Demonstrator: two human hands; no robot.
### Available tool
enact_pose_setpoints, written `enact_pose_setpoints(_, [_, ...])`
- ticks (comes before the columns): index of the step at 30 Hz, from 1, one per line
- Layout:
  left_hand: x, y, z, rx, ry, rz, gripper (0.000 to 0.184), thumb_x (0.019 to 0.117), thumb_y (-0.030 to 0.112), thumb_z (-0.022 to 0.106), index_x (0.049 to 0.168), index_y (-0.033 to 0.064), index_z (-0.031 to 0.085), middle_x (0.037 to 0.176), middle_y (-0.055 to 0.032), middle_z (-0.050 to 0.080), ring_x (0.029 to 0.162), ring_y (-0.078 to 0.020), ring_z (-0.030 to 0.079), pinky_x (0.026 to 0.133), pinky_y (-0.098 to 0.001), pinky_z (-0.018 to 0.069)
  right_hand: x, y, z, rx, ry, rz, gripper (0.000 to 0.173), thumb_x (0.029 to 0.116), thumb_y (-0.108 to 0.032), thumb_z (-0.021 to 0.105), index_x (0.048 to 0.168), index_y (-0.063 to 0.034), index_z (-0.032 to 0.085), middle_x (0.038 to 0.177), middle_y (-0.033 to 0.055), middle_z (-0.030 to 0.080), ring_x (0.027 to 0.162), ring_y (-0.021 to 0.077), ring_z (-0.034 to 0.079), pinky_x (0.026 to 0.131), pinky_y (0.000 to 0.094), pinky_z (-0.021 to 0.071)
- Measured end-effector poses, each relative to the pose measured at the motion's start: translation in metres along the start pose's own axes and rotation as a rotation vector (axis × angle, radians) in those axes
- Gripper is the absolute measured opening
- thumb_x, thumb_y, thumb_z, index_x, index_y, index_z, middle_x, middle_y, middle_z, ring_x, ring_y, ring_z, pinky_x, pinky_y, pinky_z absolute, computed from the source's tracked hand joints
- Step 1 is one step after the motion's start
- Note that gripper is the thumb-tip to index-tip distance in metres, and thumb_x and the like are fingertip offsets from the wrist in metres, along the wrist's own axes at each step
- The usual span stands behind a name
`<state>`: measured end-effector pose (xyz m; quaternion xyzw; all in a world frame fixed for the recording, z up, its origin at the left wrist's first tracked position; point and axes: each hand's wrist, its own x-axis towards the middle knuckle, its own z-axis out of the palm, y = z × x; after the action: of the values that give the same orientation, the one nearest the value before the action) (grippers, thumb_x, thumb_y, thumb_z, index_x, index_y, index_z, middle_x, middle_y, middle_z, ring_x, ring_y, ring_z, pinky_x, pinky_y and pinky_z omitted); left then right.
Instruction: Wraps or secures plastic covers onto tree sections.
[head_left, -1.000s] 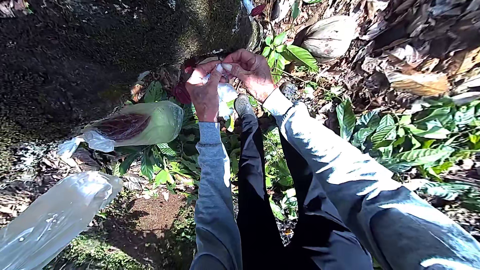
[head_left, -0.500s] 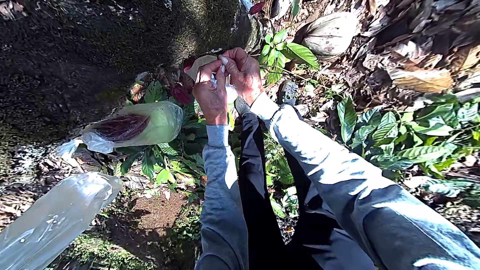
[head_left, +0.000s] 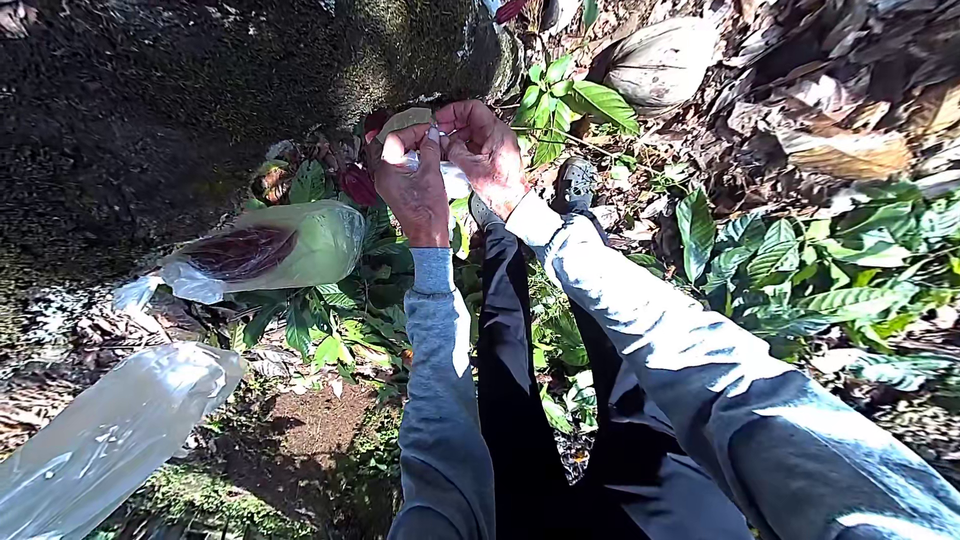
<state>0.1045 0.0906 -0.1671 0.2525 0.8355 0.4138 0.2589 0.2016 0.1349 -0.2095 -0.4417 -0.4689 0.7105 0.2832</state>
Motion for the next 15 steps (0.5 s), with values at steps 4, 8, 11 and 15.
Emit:
enact_pose_setpoints(4, [0.000, 0.007, -0.009, 0.224, -0.129, 0.061, 0.010, 0.0962, 0.013, 0.070, 0.104, 0.0095, 0.075, 0.100, -0.0012, 0.074, 0.093, -0.0094, 0.070, 0.087, -0.0306, 0.0584, -0.001, -0.003, -0.002, 0.058, 0.036, 0.044, 0.027, 0.0955, -0.003, 0.063, 0.122, -0.0002, 0.065, 0.111, 0.0109, 0.072, 0.087, 0.0154, 0.072, 0.076, 0.0308, 0.0625])
enact_pose_setpoints(8, [0.000, 0.007, -0.010, 0.319, -0.157, 0.078, 0.012, 0.0990, 0.016, 0.067, 0.104, 0.0086, 0.074, 0.100, -0.0023, 0.073, 0.093, -0.0081, 0.069, 0.087, -0.0273, 0.0566, -0.002, -0.004, 0.000, 0.071, 0.053, 0.044, 0.025, 0.0968, -0.003, 0.063, 0.121, 0.0004, 0.065, 0.112, 0.0116, 0.072, 0.089, 0.0160, 0.072, 0.078, 0.0311, 0.0628])
enact_pose_setpoints(11, [0.002, 0.004, -0.011, 0.262, -0.222, 0.035, 0.016, 0.1025, 0.016, 0.059, 0.107, 0.0056, 0.070, 0.103, -0.0047, 0.069, 0.099, -0.0097, 0.065, 0.092, -0.0281, 0.0527, 0.001, -0.004, -0.002, 0.066, 0.032, 0.029, 0.025, 0.0983, -0.005, 0.062, 0.122, 0.0000, 0.065, 0.113, 0.0114, 0.072, 0.092, 0.0170, 0.073, 0.080, 0.0323, 0.0630])
enact_pose_setpoints(15, [0.006, 0.001, -0.016, 0.023, -0.336, -0.077, 0.019, 0.1048, 0.015, 0.054, 0.109, 0.0022, 0.066, 0.095, -0.0044, 0.067, 0.087, -0.0100, 0.065, 0.080, -0.0291, 0.0553, 0.004, -0.003, -0.005, 0.098, 0.004, 0.044, 0.026, 0.0980, -0.004, 0.063, 0.123, -0.0003, 0.065, 0.115, 0.0114, 0.072, 0.092, 0.0183, 0.073, 0.079, 0.0336, 0.0633])
